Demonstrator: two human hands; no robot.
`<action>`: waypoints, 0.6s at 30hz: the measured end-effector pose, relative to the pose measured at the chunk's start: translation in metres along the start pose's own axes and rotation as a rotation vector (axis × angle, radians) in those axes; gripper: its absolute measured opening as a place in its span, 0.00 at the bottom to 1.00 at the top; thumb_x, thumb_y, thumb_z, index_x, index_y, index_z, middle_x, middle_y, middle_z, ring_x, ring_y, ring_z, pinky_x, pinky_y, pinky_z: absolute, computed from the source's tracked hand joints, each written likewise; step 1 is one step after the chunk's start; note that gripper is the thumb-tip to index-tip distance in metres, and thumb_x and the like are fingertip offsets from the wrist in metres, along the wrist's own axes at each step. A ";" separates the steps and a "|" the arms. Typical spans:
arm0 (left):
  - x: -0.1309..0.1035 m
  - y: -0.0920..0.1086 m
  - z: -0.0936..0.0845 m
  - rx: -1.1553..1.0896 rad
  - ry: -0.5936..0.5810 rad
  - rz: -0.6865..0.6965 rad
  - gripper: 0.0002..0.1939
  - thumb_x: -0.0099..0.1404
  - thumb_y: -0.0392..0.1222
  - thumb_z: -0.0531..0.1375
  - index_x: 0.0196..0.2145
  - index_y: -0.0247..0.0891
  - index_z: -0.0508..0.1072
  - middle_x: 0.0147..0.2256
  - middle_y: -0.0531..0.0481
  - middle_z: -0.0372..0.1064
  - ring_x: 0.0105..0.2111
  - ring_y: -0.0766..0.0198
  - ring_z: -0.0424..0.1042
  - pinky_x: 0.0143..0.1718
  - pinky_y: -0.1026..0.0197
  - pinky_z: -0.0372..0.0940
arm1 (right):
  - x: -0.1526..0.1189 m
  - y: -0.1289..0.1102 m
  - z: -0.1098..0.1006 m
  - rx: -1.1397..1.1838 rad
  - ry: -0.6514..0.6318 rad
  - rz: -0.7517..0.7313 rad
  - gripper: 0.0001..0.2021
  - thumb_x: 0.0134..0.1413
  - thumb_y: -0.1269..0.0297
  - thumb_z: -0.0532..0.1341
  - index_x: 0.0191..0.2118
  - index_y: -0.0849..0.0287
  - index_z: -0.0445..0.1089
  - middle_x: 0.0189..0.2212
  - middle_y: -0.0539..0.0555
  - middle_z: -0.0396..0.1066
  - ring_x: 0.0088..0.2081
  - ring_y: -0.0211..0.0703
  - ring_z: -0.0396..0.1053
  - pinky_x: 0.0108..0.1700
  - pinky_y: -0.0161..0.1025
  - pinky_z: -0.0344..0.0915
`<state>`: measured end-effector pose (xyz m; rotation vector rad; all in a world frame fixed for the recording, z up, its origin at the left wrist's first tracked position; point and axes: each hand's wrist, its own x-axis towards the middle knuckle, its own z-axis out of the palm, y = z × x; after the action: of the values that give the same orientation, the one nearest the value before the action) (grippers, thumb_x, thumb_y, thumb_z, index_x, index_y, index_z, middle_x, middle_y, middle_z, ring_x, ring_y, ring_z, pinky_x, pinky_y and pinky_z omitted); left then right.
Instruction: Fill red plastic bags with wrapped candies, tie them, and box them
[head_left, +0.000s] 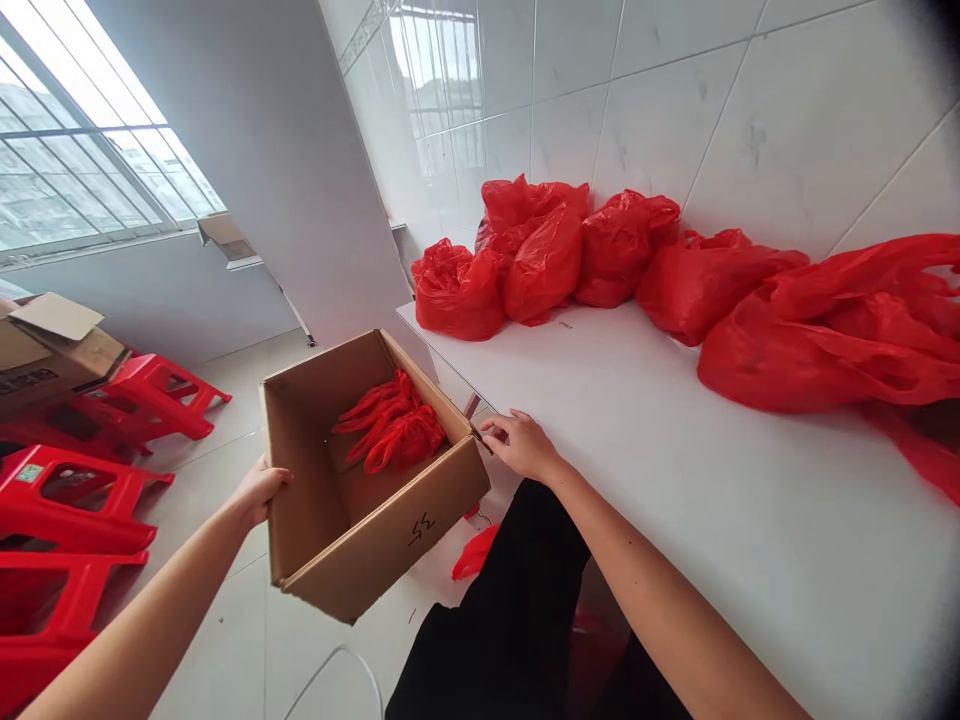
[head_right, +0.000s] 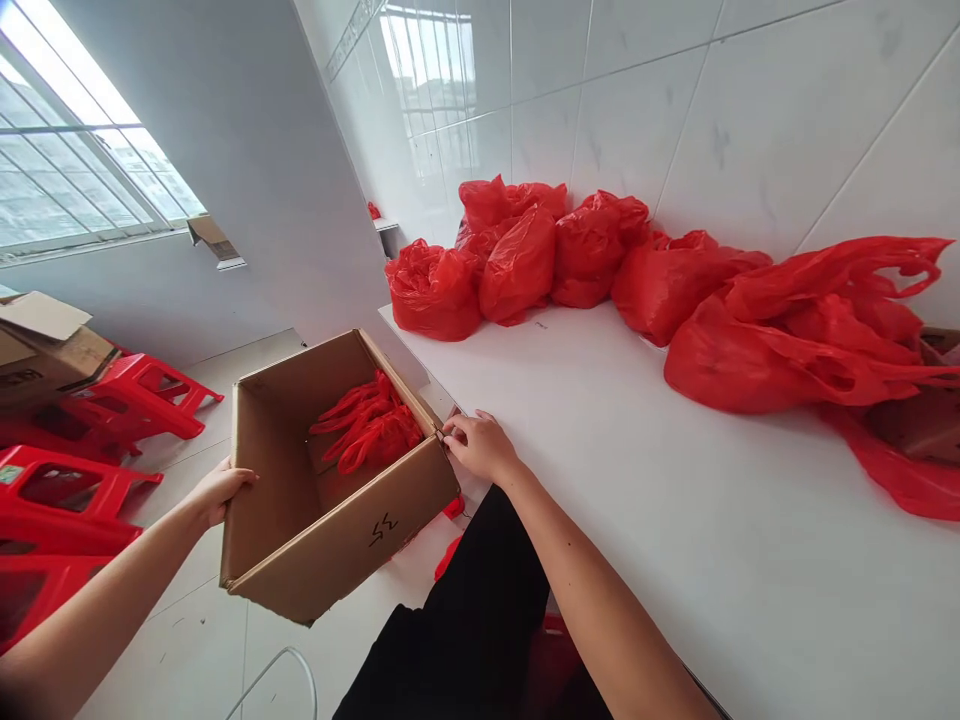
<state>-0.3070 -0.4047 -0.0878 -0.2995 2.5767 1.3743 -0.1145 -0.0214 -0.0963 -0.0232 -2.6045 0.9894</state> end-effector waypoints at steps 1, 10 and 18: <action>0.000 0.003 0.001 -0.010 -0.026 -0.037 0.17 0.67 0.44 0.59 0.52 0.35 0.68 0.46 0.45 0.69 0.39 0.60 0.73 0.38 0.54 0.71 | 0.000 0.000 0.000 0.003 0.009 0.002 0.06 0.57 0.67 0.58 0.40 0.54 0.71 0.26 0.45 0.74 0.29 0.35 0.70 0.63 0.48 0.51; 0.005 0.028 0.031 -0.067 -0.061 -0.062 0.19 0.67 0.44 0.59 0.54 0.36 0.67 0.50 0.43 0.68 0.44 0.57 0.72 0.43 0.50 0.70 | 0.001 -0.004 -0.003 0.024 0.063 0.039 0.06 0.56 0.67 0.59 0.37 0.55 0.73 0.27 0.47 0.73 0.32 0.38 0.69 0.52 0.44 0.62; 0.000 0.026 0.038 0.012 0.032 0.077 0.18 0.67 0.45 0.59 0.53 0.36 0.67 0.48 0.43 0.69 0.42 0.58 0.72 0.41 0.52 0.71 | -0.001 -0.004 -0.005 0.070 0.062 0.085 0.08 0.58 0.65 0.56 0.38 0.56 0.73 0.32 0.50 0.75 0.35 0.40 0.70 0.42 0.38 0.66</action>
<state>-0.3111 -0.3589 -0.0878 -0.2234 2.6476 1.3897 -0.1118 -0.0215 -0.0909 -0.1458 -2.5294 1.0906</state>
